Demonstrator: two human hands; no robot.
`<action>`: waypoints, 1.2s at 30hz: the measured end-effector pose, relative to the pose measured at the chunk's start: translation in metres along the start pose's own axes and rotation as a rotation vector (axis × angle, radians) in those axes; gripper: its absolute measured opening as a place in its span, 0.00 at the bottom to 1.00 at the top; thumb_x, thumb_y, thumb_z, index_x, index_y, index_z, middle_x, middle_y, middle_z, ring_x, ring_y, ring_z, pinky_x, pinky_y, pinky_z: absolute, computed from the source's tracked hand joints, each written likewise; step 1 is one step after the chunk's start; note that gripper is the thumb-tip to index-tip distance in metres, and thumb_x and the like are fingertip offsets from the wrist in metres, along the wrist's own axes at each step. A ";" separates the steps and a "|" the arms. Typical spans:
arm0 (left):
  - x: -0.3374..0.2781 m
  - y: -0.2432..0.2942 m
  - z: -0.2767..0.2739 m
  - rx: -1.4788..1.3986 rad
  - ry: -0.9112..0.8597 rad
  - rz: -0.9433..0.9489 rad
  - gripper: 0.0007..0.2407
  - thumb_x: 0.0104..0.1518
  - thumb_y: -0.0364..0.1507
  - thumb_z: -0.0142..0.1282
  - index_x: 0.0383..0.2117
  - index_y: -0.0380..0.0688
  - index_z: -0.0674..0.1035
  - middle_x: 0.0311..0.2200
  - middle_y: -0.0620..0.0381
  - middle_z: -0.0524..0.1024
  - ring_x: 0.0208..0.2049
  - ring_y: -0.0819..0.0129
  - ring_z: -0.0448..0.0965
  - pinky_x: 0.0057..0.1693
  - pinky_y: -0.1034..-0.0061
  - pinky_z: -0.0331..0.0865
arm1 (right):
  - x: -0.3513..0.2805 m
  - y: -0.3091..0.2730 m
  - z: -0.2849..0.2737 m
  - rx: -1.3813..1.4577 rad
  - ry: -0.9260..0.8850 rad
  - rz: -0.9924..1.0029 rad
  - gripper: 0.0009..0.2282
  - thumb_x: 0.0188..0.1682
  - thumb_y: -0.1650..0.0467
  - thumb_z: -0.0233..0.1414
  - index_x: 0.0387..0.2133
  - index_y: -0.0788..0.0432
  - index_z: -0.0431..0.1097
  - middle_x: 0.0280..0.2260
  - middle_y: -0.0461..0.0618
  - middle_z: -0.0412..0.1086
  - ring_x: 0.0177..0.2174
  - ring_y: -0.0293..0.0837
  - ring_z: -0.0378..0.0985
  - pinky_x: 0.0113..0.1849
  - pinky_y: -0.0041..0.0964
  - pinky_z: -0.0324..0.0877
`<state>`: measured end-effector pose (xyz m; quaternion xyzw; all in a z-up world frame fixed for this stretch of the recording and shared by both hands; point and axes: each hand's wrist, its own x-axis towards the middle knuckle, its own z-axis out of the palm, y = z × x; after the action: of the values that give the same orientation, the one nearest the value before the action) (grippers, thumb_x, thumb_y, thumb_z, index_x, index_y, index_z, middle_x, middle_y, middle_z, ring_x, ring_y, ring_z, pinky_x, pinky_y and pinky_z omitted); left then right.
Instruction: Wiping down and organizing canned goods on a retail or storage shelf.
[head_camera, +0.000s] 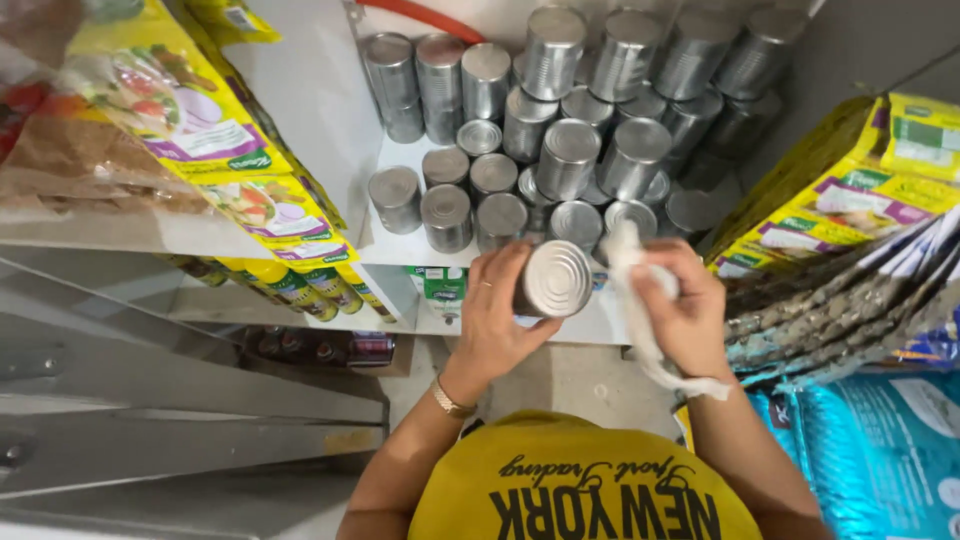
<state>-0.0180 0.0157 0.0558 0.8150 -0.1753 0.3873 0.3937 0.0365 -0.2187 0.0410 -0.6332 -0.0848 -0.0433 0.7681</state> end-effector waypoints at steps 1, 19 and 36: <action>-0.001 0.001 0.003 0.025 -0.027 0.034 0.39 0.38 0.28 0.76 0.61 0.35 0.67 0.58 0.41 0.71 0.59 0.42 0.70 0.64 0.56 0.67 | -0.001 -0.029 0.020 -0.370 -0.091 -0.329 0.07 0.49 0.75 0.60 0.39 0.64 0.74 0.38 0.54 0.75 0.39 0.47 0.76 0.41 0.39 0.70; -0.010 0.002 0.000 0.027 -0.106 -0.002 0.38 0.35 0.31 0.75 0.59 0.37 0.70 0.57 0.45 0.72 0.57 0.46 0.72 0.62 0.57 0.68 | -0.001 -0.058 0.036 -0.896 -0.505 -0.720 0.06 0.40 0.73 0.64 0.31 0.55 0.78 0.36 0.47 0.76 0.38 0.49 0.78 0.42 0.42 0.72; 0.070 -0.055 -0.012 0.128 0.192 -0.119 0.36 0.42 0.39 0.77 0.58 0.40 0.69 0.52 0.44 0.71 0.54 0.47 0.73 0.61 0.59 0.70 | -0.009 -0.059 -0.006 -0.948 -0.316 -0.619 0.06 0.42 0.74 0.63 0.32 0.61 0.78 0.37 0.52 0.77 0.36 0.51 0.78 0.40 0.40 0.71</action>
<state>0.0531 0.0608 0.0872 0.8066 -0.0633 0.4498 0.3782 0.0182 -0.2359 0.0951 -0.8520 -0.3505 -0.2040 0.3310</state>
